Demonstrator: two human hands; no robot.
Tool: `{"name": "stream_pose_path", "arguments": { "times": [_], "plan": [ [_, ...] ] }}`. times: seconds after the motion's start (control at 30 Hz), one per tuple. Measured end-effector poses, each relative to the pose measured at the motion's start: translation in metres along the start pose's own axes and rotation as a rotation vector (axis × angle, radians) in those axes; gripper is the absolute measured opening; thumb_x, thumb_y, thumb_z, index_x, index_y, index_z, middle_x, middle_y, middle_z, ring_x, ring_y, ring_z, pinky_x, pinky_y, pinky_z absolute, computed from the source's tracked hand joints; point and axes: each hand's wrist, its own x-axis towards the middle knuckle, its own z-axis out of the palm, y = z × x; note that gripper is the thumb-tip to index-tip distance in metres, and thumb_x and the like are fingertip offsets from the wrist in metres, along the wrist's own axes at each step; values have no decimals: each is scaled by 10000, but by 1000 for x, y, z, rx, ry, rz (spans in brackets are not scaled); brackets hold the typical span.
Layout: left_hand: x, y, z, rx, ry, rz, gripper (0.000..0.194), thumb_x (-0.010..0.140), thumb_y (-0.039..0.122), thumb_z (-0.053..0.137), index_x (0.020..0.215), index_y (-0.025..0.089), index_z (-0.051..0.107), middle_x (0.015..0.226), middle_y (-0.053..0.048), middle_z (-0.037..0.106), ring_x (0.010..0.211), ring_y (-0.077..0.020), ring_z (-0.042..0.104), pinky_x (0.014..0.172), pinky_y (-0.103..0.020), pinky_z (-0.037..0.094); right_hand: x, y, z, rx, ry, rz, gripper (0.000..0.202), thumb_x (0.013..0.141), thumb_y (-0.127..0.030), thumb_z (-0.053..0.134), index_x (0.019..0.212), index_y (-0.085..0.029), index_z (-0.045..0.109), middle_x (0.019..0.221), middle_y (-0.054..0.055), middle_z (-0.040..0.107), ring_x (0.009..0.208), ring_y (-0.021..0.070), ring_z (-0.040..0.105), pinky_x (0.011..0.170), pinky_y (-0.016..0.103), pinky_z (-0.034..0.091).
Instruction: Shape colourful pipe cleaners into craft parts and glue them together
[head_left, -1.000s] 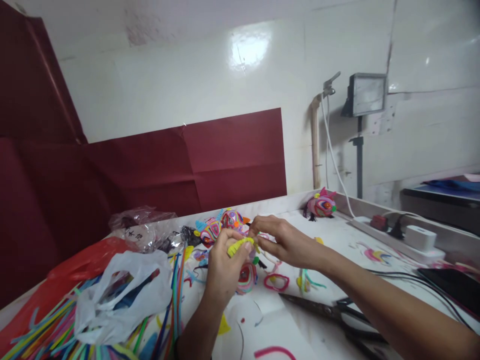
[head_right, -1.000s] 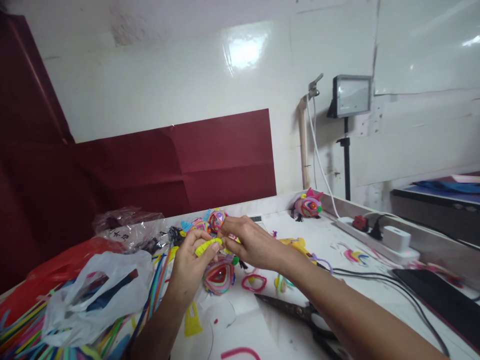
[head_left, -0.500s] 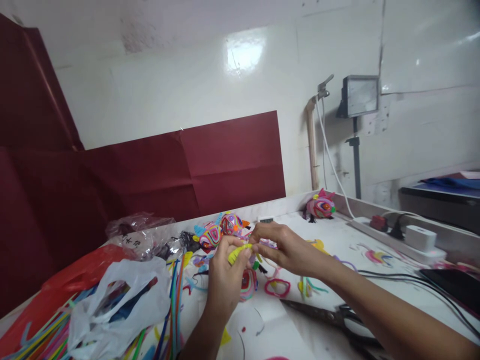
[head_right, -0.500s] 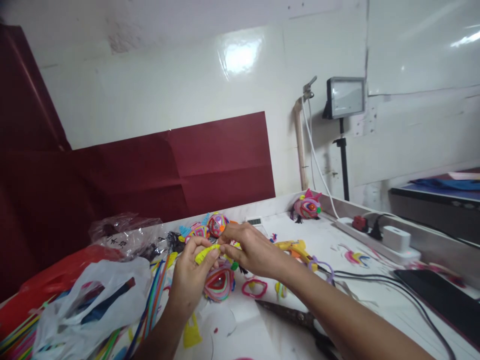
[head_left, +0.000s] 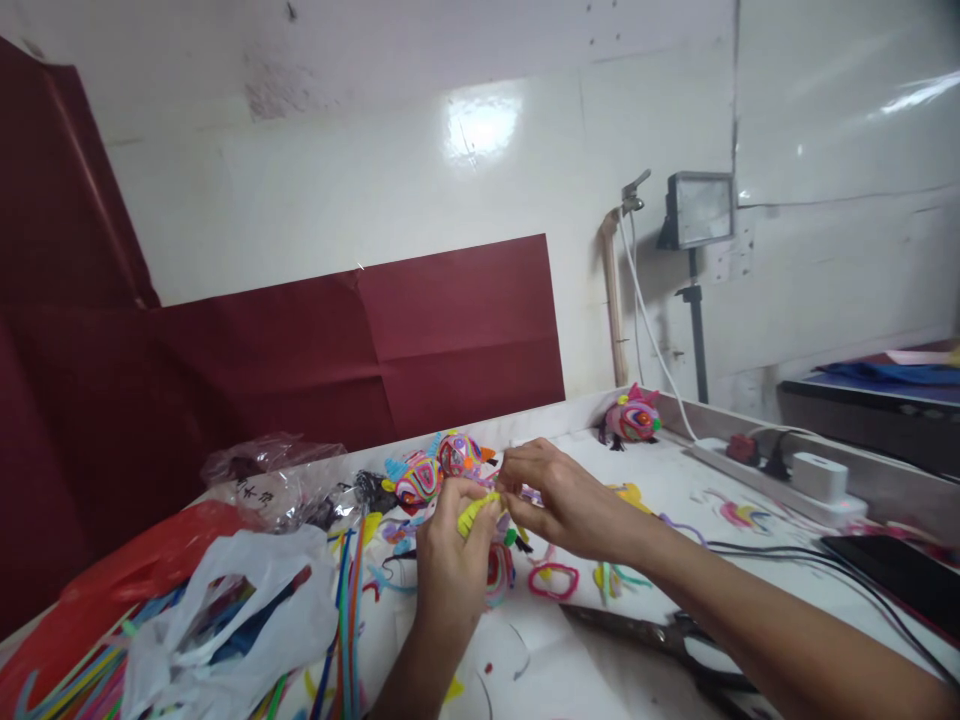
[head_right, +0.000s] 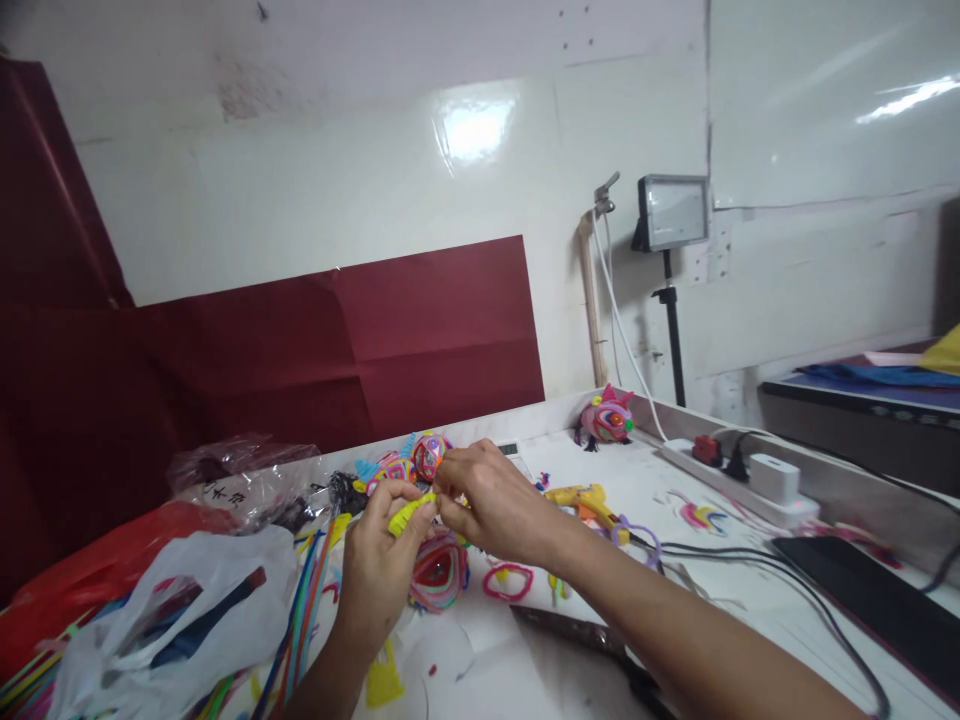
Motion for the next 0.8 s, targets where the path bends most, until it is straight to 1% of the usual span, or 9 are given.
{"name": "stream_pose_path", "arguments": {
  "times": [0.13,0.23,0.33,0.47,0.6,0.7,0.77,0.8],
  "plan": [
    [1,2,-3,0,17,27,86,808,305,563,811,223,538,712,28,648,625,-151,619,611,-247,457,2,-5,-1,13,6,12,91,804,-129,531,721,-152,559,694,14,578,693,152,515,740,315,374],
    [2,5,-5,-93,14,-25,98,795,308,574,816,221,534,666,32,641,619,-158,631,601,-249,469,2,-7,-2,129,11,127,101,829,-167,522,750,-156,583,724,15,605,677,140,530,692,286,393],
    [3,9,-6,-206,-8,-54,120,790,299,580,871,213,556,661,29,658,587,-149,632,589,-240,479,-1,-5,-1,301,10,243,125,838,-257,546,813,-155,614,782,33,633,707,147,559,660,271,421],
    [4,11,-8,-190,-31,-50,219,792,306,581,974,198,636,729,0,698,601,-147,639,610,-241,485,-7,-1,7,484,43,310,204,787,-344,619,814,-141,621,786,47,637,721,157,574,674,284,456],
    [3,6,-6,-197,-44,-73,225,790,338,588,933,180,661,673,-8,686,614,-158,645,618,-245,492,-13,-1,12,515,82,376,198,774,-329,623,813,-135,627,730,36,633,670,141,566,645,275,461],
    [4,4,-4,-283,-57,-91,220,779,341,599,912,170,636,714,-18,693,636,-152,643,618,-243,502,-23,3,2,465,115,406,185,777,-317,609,809,-136,625,724,31,641,658,131,575,634,261,467],
    [5,4,-3,-318,-60,-106,221,768,340,609,901,164,625,734,-21,694,644,-145,638,617,-238,504,-34,12,-15,367,111,426,196,783,-326,595,812,-134,621,721,33,651,667,132,595,650,262,477],
    [5,5,-3,-315,-59,-111,222,764,343,613,892,162,625,702,-13,682,627,-141,628,606,-235,501,-42,19,-25,291,79,444,209,791,-332,584,833,-131,623,729,38,660,679,136,607,659,264,483]
  ]
}}
